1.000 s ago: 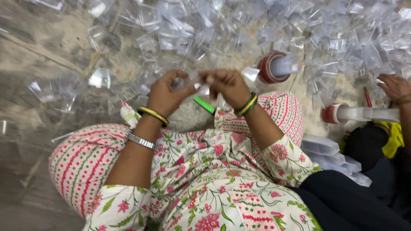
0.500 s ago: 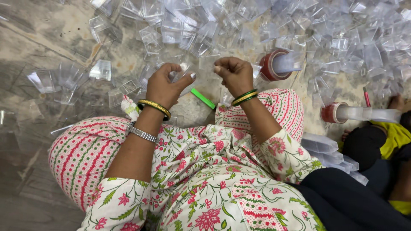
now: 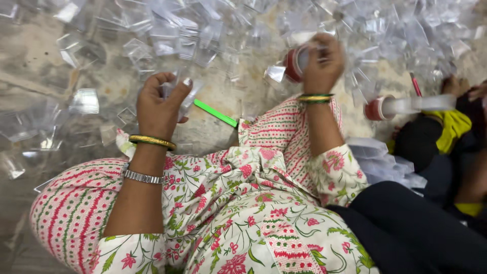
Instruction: The person sits on the floor among scattered clear plastic cups, stacking cups one at a time into piles and marking a tally with a green pen. They gather cups from the floor, form stacks, and set completed stacks aside.
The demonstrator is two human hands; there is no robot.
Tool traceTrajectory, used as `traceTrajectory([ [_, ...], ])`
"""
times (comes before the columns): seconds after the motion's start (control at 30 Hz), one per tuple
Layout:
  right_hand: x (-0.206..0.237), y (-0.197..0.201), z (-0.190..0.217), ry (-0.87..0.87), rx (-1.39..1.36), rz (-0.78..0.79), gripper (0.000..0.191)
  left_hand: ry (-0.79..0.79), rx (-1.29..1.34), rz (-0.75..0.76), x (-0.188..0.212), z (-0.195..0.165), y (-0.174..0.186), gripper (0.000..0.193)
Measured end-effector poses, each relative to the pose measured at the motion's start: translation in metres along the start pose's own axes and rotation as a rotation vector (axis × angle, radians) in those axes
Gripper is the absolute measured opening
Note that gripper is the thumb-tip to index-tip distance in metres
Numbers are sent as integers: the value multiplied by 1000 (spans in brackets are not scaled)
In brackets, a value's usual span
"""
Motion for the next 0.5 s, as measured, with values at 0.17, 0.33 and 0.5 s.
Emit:
traceTrajectory([
  [0.17, -21, 63, -15, 149, 506, -54, 6, -14, -10, 12, 3, -5, 1, 44],
  [0.33, -7, 44, -26, -48, 796, 237, 7, -14, -65, -6, 4, -4, 5, 45],
  [0.5, -1, 23, -7, 165, 607, 143, 23, 28, -89, -3, 3, -4, 4, 45],
])
Point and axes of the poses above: each hand's wrist, its own x-axis away from the middle knuckle, its own y-axis out of the back of the hand, z = x × y, the point moved 3 cm from there along -x, towards the middle knuckle, and after that the axes turned 6 degrees about -x, right-handed, at the moved point
